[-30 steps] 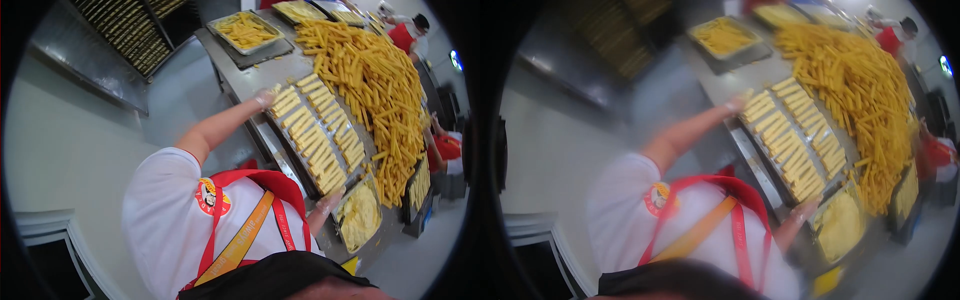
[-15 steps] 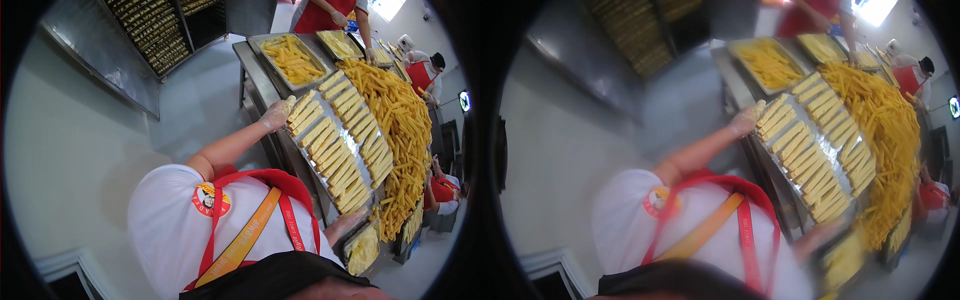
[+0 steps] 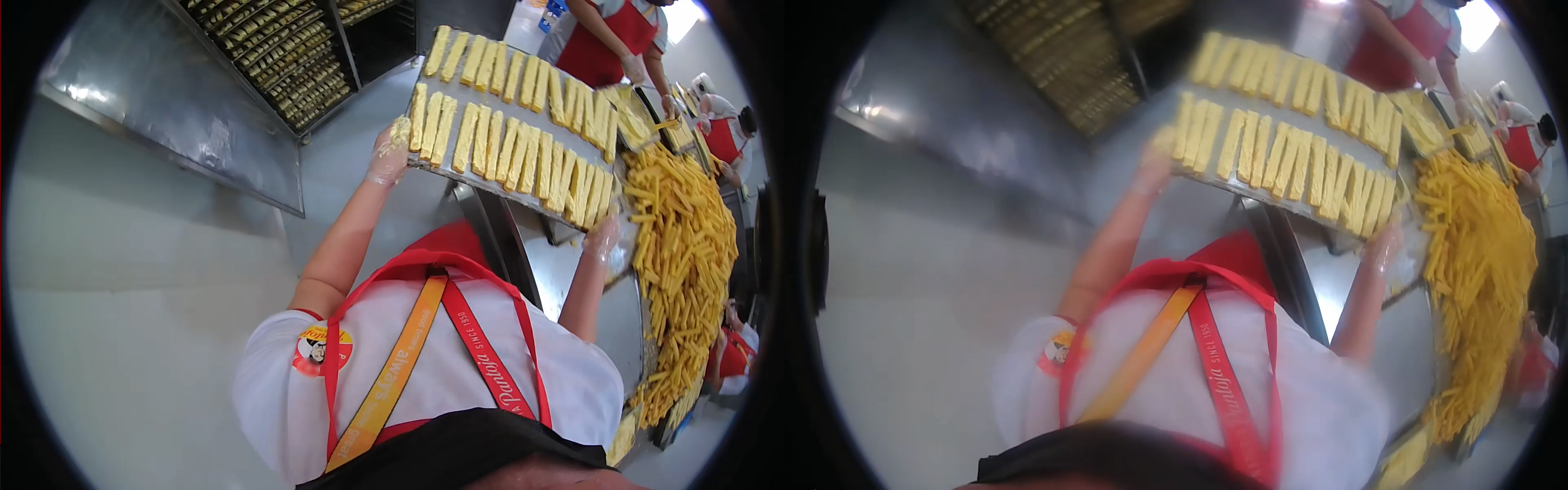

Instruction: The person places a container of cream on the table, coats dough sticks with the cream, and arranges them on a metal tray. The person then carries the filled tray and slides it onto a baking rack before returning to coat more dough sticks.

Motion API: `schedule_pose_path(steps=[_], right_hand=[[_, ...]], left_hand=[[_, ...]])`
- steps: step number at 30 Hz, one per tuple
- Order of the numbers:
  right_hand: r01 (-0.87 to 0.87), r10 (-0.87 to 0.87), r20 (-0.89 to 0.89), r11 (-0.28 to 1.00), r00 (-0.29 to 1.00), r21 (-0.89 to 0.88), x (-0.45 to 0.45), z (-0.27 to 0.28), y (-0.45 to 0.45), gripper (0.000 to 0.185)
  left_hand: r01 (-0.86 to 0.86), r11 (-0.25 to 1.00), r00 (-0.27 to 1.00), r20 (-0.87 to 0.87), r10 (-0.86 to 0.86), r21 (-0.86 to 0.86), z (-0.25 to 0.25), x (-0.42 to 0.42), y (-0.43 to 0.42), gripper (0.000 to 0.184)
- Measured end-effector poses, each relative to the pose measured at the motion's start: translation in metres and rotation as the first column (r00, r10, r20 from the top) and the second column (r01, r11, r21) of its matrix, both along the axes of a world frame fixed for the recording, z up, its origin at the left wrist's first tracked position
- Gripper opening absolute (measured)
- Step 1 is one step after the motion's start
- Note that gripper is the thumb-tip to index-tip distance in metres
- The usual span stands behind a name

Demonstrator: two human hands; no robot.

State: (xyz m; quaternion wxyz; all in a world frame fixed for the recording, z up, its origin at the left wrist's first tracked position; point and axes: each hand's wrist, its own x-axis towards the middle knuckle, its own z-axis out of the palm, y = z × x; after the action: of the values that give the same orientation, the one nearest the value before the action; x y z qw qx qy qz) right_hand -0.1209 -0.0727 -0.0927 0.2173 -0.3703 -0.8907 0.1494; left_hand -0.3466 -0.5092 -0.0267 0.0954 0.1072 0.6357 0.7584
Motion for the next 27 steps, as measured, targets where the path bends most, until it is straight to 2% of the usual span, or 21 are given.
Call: schedule_pose_path(steps=[2,4,5,6,8,9,10,12,13,15,17,19,21,22,23,26,27], right_hand=[[-0.007,-0.047,0.295,0.983,0.954,0.181,-0.077,0.035,-0.025,0.024],[-0.126,0.102,0.156,0.979,0.983,0.158,-0.147,0.005,-0.008,0.019],[-0.186,0.174,0.089,0.971,0.981,0.15,-0.178,-0.015,0.003,0.016],[-0.222,0.17,0.224,0.946,0.96,0.234,-0.212,-0.035,0.011,0.015],[-0.315,0.096,0.457,0.845,0.884,0.433,-0.293,-0.074,0.022,0.015],[-0.268,0.117,0.381,0.888,0.917,0.374,-0.334,-0.085,0.023,0.014],[-0.227,0.132,0.297,0.923,0.946,0.312,-0.373,-0.073,0.008,0.014],[-0.314,0.152,0.378,0.853,0.913,0.416,-0.411,-0.04,-0.025,0.014],[-0.3,0.21,0.303,0.909,0.93,0.291,-0.442,-0.065,-0.011,0.015],[-0.35,0.25,0.318,0.884,0.914,0.309,-0.483,-0.071,-0.017,0.017],[-0.345,0.247,0.319,0.888,0.915,0.305,-0.531,-0.081,-0.033,0.019],[-0.355,0.288,0.233,0.873,0.929,0.333,-0.568,-0.086,-0.045,0.017],[-0.383,0.329,0.213,0.868,0.92,0.315,-0.586,-0.089,-0.059,0.018],[-0.369,0.319,0.204,0.882,0.926,0.295,-0.608,-0.092,-0.05,0.018],[-0.358,0.306,0.217,0.894,0.927,0.269,-0.624,-0.102,-0.05,0.018],[-0.335,0.27,0.271,0.913,0.924,0.232,-0.668,-0.14,-0.06,0.02],[-0.333,0.26,0.291,0.912,0.921,0.238,-0.689,-0.148,-0.068,0.02]], left_hand=[[-0.067,0.997,0.991,0.122,0.062,0.038,-0.007,-0.037,-0.012,0.031],[-0.097,0.98,0.995,-0.033,0.093,-0.175,-0.017,-0.078,-0.028,0.036],[-0.101,0.966,0.995,-0.029,0.097,-0.239,-0.021,-0.097,-0.033,0.039],[-0.103,0.948,0.995,-0.025,0.1,-0.302,-0.026,-0.117,-0.038,0.042],[-0.074,0.954,0.987,0.115,0.112,-0.291,-0.039,-0.169,-0.059,0.049],[-0.045,0.938,0.99,0.109,0.088,-0.345,-0.036,-0.189,-0.071,0.048],[-0.017,0.917,0.993,0.104,0.063,-0.397,-0.033,-0.21,-0.083,0.048],[0.02,0.923,0.985,0.166,0.047,-0.383,-0.043,-0.246,-0.096,0.046],[0.036,0.924,0.979,0.2,0.044,-0.38,-0.046,-0.263,-0.1,0.045],[0.074,0.935,0.962,0.273,0.025,-0.346,-0.061,-0.296,-0.109,0.043],[0.125,0.91,0.962,0.272,-0.014,-0.396,-0.083,-0.34,-0.12,0.041],[0.185,0.808,0.97,0.238,-0.057,-0.559,-0.092,-0.369,-0.122,0.04],[0.211,0.876,0.951,0.298,-0.082,-0.433,-0.154,-0.395,-0.13,0.037],[0.203,0.906,0.953,0.286,-0.097,-0.371,-0.156,-0.418,-0.121,0.035],[0.154,0.911,0.954,0.297,-0.037,-0.384,-0.165,-0.433,-0.115,0.03],[0.185,0.861,0.954,0.298,-0.041,-0.473,-0.224,-0.486,-0.13,0.021],[0.126,0.892,0.935,0.352,0.039,-0.435,-0.237,-0.501,-0.133,0.017]])
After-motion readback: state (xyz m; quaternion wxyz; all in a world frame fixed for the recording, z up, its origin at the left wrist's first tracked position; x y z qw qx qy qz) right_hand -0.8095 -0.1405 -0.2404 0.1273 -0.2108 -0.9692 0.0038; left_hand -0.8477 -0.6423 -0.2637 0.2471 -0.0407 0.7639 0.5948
